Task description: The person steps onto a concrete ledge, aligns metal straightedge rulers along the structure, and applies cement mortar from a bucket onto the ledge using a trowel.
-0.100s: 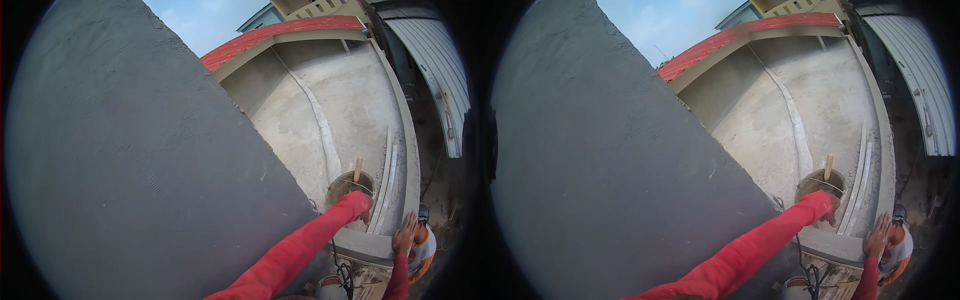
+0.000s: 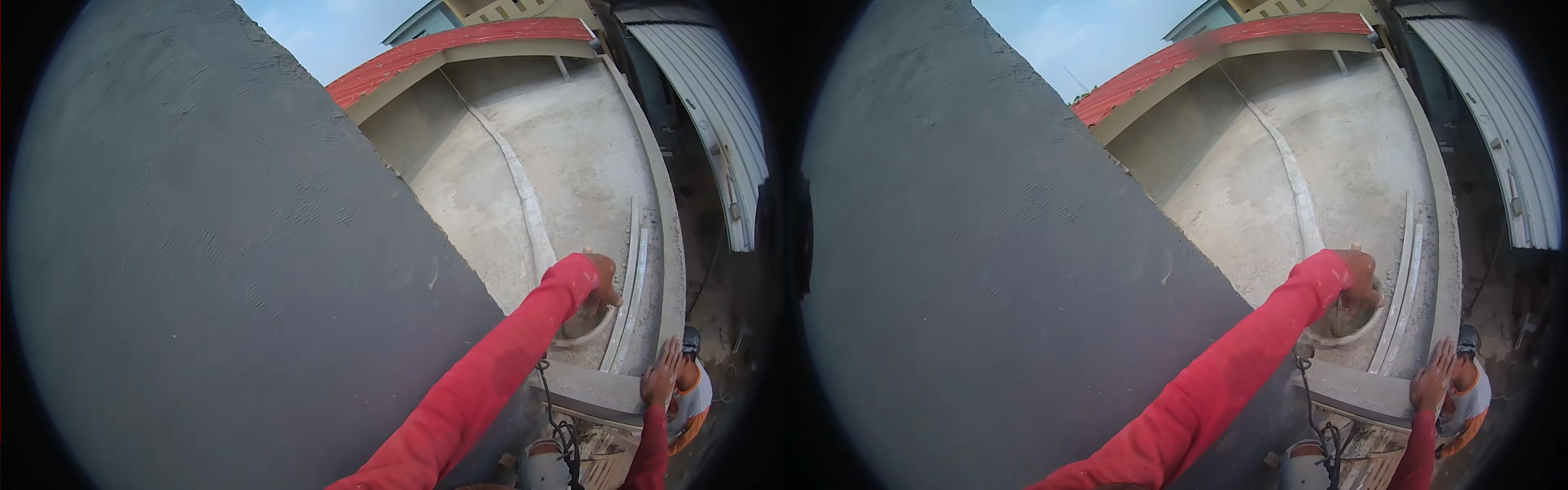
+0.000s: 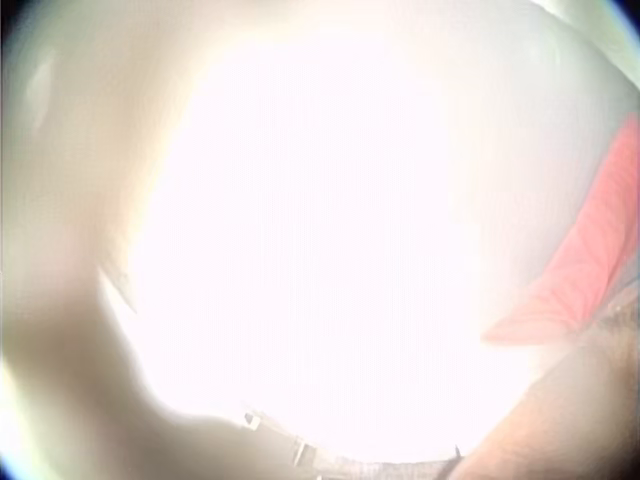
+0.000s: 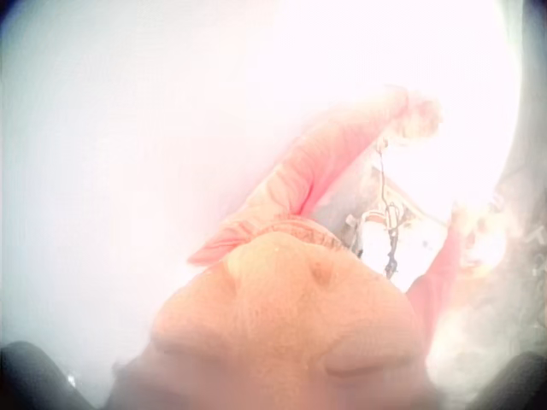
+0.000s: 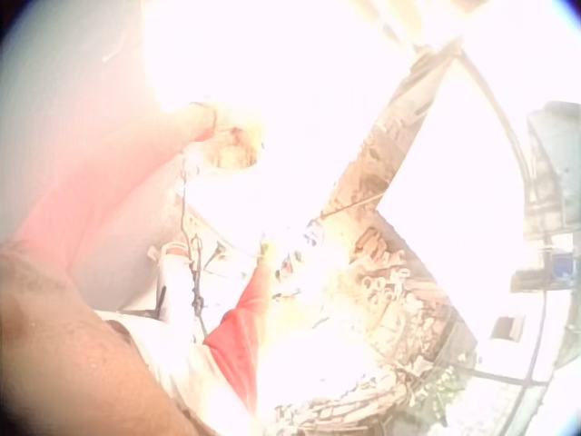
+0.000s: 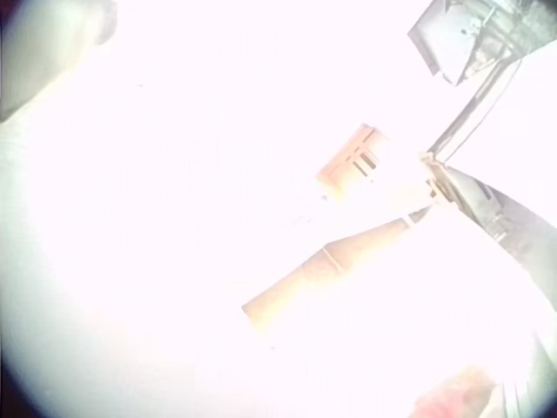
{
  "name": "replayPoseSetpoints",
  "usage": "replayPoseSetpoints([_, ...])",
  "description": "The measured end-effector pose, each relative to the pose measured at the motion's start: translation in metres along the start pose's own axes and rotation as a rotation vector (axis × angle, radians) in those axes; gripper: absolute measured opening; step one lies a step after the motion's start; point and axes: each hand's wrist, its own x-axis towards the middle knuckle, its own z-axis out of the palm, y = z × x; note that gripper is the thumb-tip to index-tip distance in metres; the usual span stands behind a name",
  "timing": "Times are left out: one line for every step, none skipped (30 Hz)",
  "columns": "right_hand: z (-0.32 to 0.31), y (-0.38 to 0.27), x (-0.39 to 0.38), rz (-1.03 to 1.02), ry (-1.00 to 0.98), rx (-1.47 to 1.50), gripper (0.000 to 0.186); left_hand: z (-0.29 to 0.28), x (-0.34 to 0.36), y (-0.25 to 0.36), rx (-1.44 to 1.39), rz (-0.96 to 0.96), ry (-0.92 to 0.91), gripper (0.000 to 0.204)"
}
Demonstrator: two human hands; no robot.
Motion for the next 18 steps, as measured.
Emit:
replayPoseSetpoints([-0.008,0.002,0.014,-0.013,-0.028,-0.01,0.087,-0.032,-0.007,0.005,-0.081,-0.004,0.06,0.044])
replayPoseSetpoints([-0.007,0.001,0.013,-0.022,-0.044,-0.006,0.085,-0.057,-0.022,0.009,-0.115,-0.018,0.119,0.045])
replayPoseSetpoints([0.003,0.0,0.01,-0.045,-0.017,-0.023,0.083,-0.079,-0.03,0.011,-0.009,-0.025,0.195,0.051])
replayPoseSetpoints([0.001,-0.004,0.013,-0.041,-0.035,-0.047,0.081,-0.097,-0.033,0.007,0.139,-0.033,0.26,0.058])
replayPoseSetpoints([-0.004,-0.013,0.025,-0.072,-0.037,-0.048,0.078,-0.111,-0.04,-0.003,0.302,-0.141,0.376,0.064])
replayPoseSetpoints([0.005,0.004,0.022,-0.095,0.02,-0.074,0.076,-0.107,-0.042,0.008,0.572,-0.279,0.457,0.067])
replayPoseSetpoints([0.001,-0.009,0.032,-0.112,0.02,-0.074,0.075,-0.104,-0.054,-0.005,0.64,-0.348,0.435,0.069])
replayPoseSetpoints([0.011,-0.014,0.039,-0.178,0.133,-0.021,0.073,-0.1,-0.058,-0.033,0.662,-0.401,0.345,0.068])
replayPoseSetpoints([0.014,-0.022,0.044,-0.192,0.107,-0.048,0.071,-0.079,-0.064,-0.056,0.691,-0.486,0.334,0.065])
replayPoseSetpoints([0.025,-0.013,0.039,-0.184,0.138,-0.028,0.071,-0.053,-0.064,-0.068,0.761,-0.59,0.224,0.059])
replayPoseSetpoints([0.029,-0.016,0.038,-0.177,0.112,-0.043,0.07,-0.028,-0.064,-0.087,0.811,-0.674,0.183,0.057])
replayPoseSetpoints([0.03,-0.01,0.037,-0.174,0.09,-0.077,0.07,-0.007,-0.057,-0.1,0.867,-0.743,0.139,0.055])
replayPoseSetpoints([0.027,-0.006,0.033,-0.155,0.096,-0.078,0.07,0.005,-0.06,-0.104,0.841,-0.72,0.117,0.055])
replayPoseSetpoints([0.025,-0.003,0.03,-0.139,0.105,-0.076,0.071,0.014,-0.062,-0.109,0.848,-0.731,0.095,0.056])
replayPoseSetpoints([0.027,0.0,0.031,-0.155,0.082,-0.099,0.071,0.022,-0.062,-0.108,0.852,-0.75,0.075,0.058])
replayPoseSetpoints([0.029,0.0,0.027,-0.18,0.113,-0.1,0.07,0.031,-0.062,-0.105,0.823,-0.741,0.054,0.058])
replayPoseSetpoints([0.031,0.003,0.025,-0.203,0.143,-0.098,0.07,0.037,-0.061,-0.102,0.868,-0.755,0.05,0.059])
replayPoseSetpoints([0.032,0.006,0.025,-0.214,0.114,-0.108,0.07,0.044,-0.06,-0.101,0.92,-0.769,0.041,0.06])
